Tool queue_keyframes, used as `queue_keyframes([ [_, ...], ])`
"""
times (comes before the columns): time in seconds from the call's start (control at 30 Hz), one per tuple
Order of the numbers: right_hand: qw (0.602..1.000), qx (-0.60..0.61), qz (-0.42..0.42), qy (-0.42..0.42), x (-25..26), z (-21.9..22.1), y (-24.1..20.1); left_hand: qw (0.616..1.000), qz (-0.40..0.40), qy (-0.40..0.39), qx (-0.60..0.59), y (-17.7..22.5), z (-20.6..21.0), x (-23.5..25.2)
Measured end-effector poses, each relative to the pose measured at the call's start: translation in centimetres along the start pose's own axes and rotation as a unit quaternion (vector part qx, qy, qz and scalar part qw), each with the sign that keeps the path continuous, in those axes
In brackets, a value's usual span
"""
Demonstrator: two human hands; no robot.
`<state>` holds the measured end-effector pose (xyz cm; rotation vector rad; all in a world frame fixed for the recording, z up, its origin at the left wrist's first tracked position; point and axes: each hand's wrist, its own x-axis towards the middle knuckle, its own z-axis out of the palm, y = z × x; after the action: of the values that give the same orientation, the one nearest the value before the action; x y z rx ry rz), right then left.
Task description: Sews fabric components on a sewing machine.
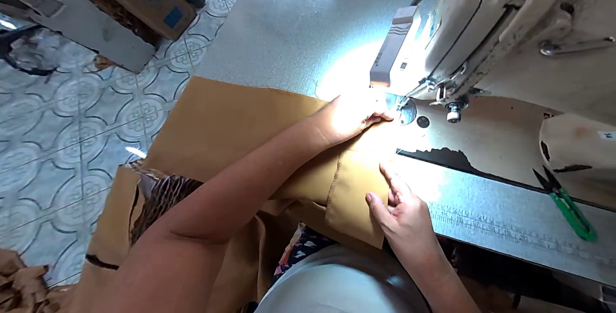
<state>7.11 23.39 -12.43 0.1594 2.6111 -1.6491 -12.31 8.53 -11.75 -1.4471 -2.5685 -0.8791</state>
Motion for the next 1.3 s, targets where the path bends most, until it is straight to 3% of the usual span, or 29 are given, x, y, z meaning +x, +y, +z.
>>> queue_keyframes([
  [0.2, 0.999, -0.034, -0.013, -0.003, 0.1, -0.2, -0.1, 0.99, -0.014, 0.002, 0.139, 2.8, 1.0, 0.1],
  [0.4, 0.998, -0.067, -0.019, -0.005, -1.0, 0.0, 0.0, 0.982, -0.072, 0.008, 0.174, 6.8, 3.5, -2.2],
  [0.5, 0.998, -0.065, -0.027, -0.004, -1.1, 0.0, 0.1, 0.986, -0.05, 0.054, 0.151, 6.0, 4.5, -2.9],
  [0.63, 0.997, -0.071, -0.023, 0.0, -0.4, -0.1, -0.1, 0.989, -0.053, 0.057, 0.126, 5.3, 4.4, -2.4],
  [1.3, 0.999, -0.047, -0.003, -0.001, 1.0, -0.1, -0.3, 0.991, -0.08, 0.018, 0.105, 4.6, 3.7, -1.4],
])
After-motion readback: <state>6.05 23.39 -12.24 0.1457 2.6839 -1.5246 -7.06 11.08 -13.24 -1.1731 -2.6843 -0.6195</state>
